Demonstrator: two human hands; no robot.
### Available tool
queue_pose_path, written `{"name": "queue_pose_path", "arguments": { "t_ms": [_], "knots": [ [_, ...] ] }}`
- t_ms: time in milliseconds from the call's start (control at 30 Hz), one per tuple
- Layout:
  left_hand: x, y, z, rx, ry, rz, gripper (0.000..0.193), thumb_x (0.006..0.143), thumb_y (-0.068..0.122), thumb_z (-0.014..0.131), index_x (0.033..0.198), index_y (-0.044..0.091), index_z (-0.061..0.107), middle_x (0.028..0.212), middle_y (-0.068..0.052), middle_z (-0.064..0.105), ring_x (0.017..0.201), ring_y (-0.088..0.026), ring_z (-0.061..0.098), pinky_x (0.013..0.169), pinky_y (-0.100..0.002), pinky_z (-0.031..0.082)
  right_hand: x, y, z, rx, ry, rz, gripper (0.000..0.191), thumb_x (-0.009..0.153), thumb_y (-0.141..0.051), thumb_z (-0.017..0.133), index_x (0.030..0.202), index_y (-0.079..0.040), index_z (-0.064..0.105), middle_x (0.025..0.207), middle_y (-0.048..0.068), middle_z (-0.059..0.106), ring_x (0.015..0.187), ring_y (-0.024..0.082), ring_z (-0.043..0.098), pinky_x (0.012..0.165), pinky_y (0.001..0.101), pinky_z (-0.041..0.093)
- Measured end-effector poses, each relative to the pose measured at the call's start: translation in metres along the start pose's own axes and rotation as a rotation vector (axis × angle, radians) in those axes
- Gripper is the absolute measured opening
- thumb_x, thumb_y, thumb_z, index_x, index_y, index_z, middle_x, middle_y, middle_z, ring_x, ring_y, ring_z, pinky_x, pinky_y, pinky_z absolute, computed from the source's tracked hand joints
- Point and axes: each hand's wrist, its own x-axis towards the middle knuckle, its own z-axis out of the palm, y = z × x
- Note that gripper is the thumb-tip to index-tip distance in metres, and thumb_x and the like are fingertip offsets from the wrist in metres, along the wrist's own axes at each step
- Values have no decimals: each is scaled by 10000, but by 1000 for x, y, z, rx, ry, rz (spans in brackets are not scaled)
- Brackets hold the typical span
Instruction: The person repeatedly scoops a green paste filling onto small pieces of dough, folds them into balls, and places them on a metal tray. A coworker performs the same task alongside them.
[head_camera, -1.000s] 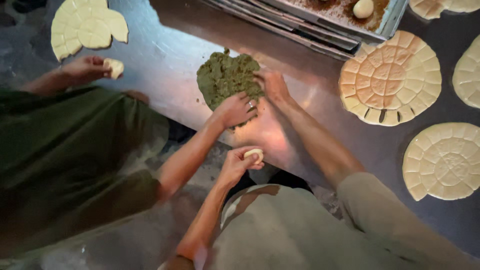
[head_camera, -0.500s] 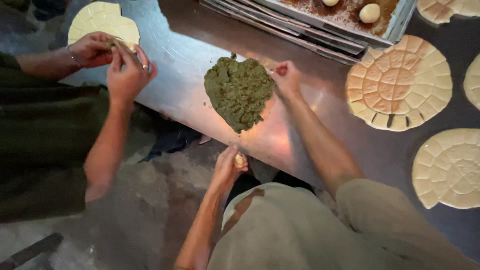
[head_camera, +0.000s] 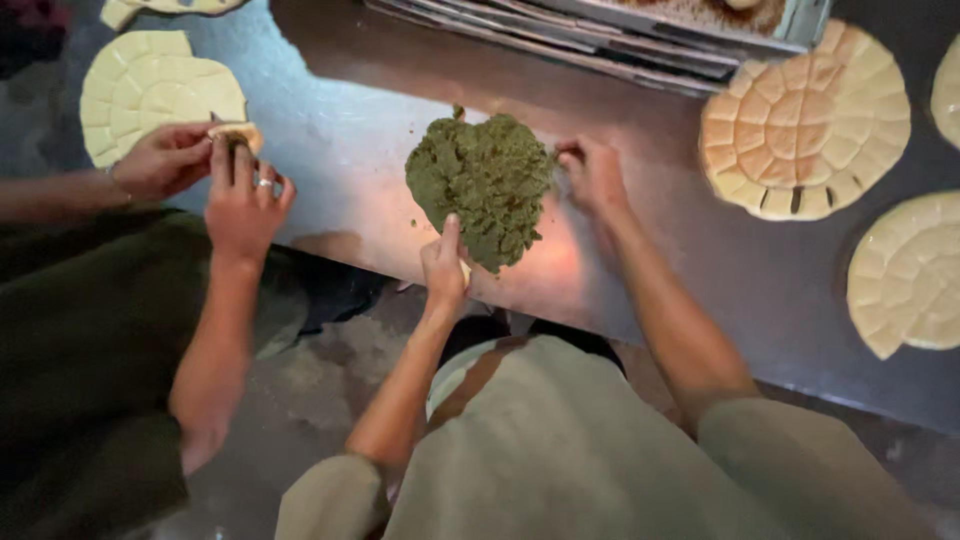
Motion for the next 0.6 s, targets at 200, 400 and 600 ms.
{"name": "queue_pose_path", "arguments": {
  "t_ms": [200,400,600],
  "knots": [
    [11,12,14,13,-295,-137,557,1036,524,510,669,115,597,582,-9,556,519,-117,558,524,-296,457,-21,20,-27,450,-164,135,370,898,-28,766,1244,9,638,1180,81,685,1039,127,655,912,291,547],
    [1,-1,39,134,-148,-75,610,1027,455,623,551,98,487,488,-13,448,405,-129,403,391,-309,299,-54,27,-41,547,-307,299,339,1007,-135,616,1333,-43,597,974,4,631,775,114,651,690,277,561],
    [-26,-32,50,109,-104,-99,552,999,438,588,576,84,577,488,-44,521,406,-178,481,424,-353,374,-67,41,-47,547,-362,298,257,1041,-206,641,1201,-6,669,932,32,677,775,116,658,701,277,556]
  ]
}}
